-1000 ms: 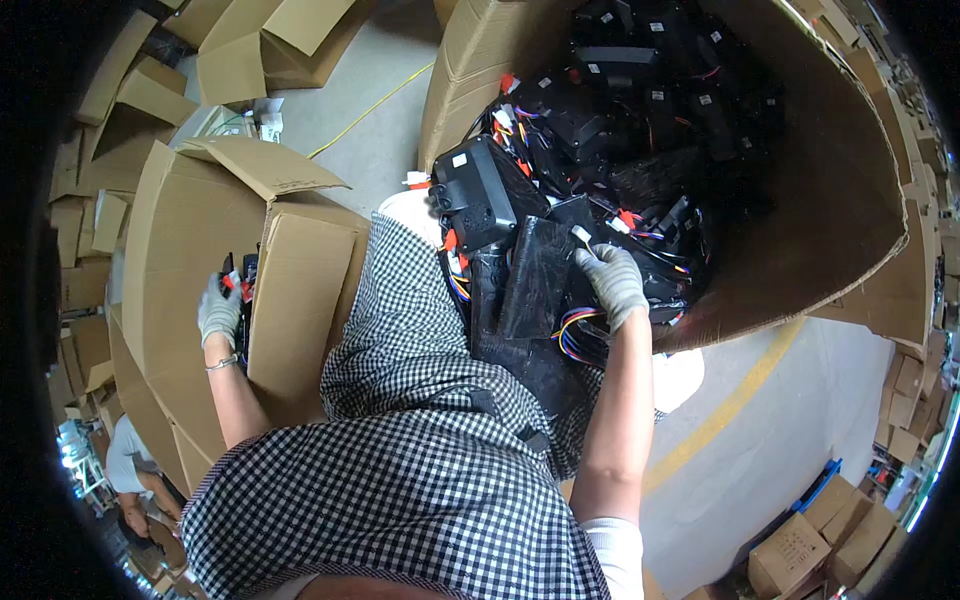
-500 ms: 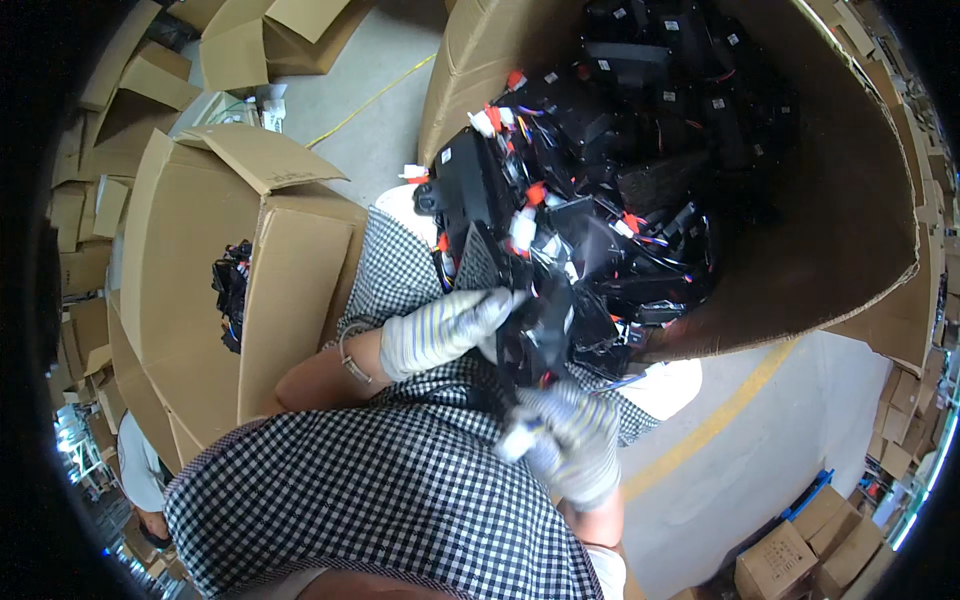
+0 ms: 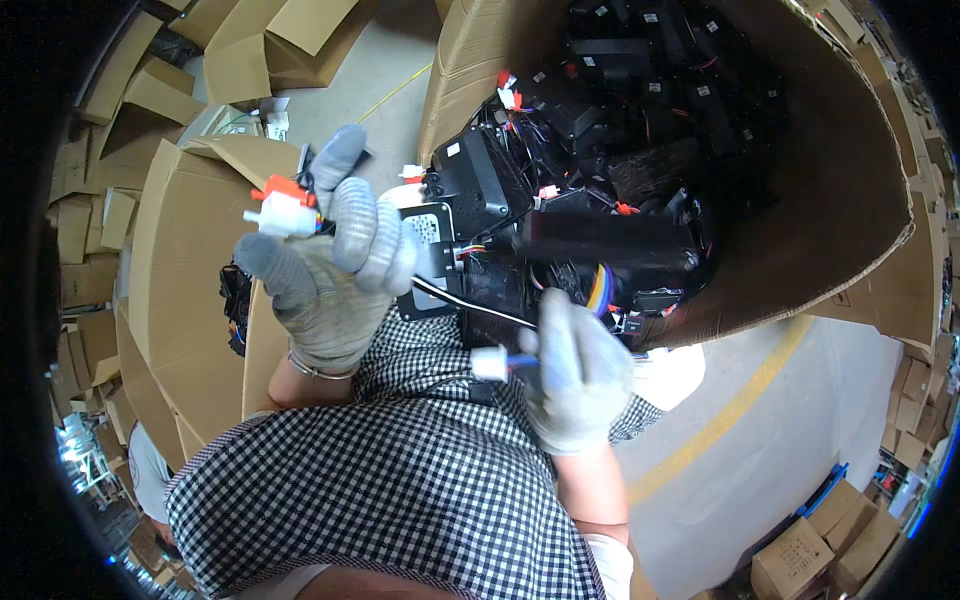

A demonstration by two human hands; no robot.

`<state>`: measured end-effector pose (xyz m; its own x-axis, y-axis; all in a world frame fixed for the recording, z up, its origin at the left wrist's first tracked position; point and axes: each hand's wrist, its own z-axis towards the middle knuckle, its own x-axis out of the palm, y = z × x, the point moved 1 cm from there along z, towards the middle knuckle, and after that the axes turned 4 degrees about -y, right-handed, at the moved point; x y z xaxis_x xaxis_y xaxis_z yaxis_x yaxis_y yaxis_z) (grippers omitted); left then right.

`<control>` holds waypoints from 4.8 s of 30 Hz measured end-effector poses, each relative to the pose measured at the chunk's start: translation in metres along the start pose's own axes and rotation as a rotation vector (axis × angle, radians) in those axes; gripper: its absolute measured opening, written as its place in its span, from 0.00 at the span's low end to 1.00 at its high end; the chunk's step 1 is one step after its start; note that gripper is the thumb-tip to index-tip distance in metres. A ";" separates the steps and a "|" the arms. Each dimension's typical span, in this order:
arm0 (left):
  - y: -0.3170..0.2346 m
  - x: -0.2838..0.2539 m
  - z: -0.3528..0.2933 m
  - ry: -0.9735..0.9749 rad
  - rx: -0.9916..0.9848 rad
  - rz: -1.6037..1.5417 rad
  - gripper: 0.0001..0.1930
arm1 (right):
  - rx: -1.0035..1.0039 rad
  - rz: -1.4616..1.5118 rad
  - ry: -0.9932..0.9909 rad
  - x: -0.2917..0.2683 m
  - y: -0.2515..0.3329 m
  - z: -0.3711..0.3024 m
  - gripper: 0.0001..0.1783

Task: The person tests digital display units by taking them from a large cardboard box, connecting wire harnesses by hand to power on the screens, and placing the units into an adjacent cardboard box.

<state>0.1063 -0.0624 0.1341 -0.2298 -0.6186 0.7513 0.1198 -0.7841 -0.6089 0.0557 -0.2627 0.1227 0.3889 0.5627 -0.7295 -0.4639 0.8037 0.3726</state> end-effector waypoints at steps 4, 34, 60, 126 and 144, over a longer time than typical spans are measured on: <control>0.000 -0.018 -0.029 -0.228 -0.144 0.315 0.41 | 0.421 0.524 0.330 0.044 -0.007 -0.049 0.16; 0.026 -0.070 -0.093 0.004 -0.734 1.018 0.11 | 0.610 1.084 0.574 0.078 -0.006 -0.066 0.15; 0.030 -0.062 -0.091 -0.080 -0.844 0.824 0.24 | 0.498 1.225 0.834 0.084 -0.024 -0.063 0.13; 0.057 -0.041 -0.067 0.298 -0.544 0.858 0.13 | 0.543 0.623 0.786 -0.007 -0.041 -0.017 0.11; 0.063 -0.055 -0.078 0.515 -0.407 1.066 0.12 | 0.258 0.014 0.125 0.057 -0.109 0.004 0.22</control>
<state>0.0508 -0.0740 0.0347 -0.5637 -0.7717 -0.2945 0.1930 0.2236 -0.9554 0.1316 -0.3174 0.0424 0.2755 0.5591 -0.7820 -0.2445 0.8275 0.5055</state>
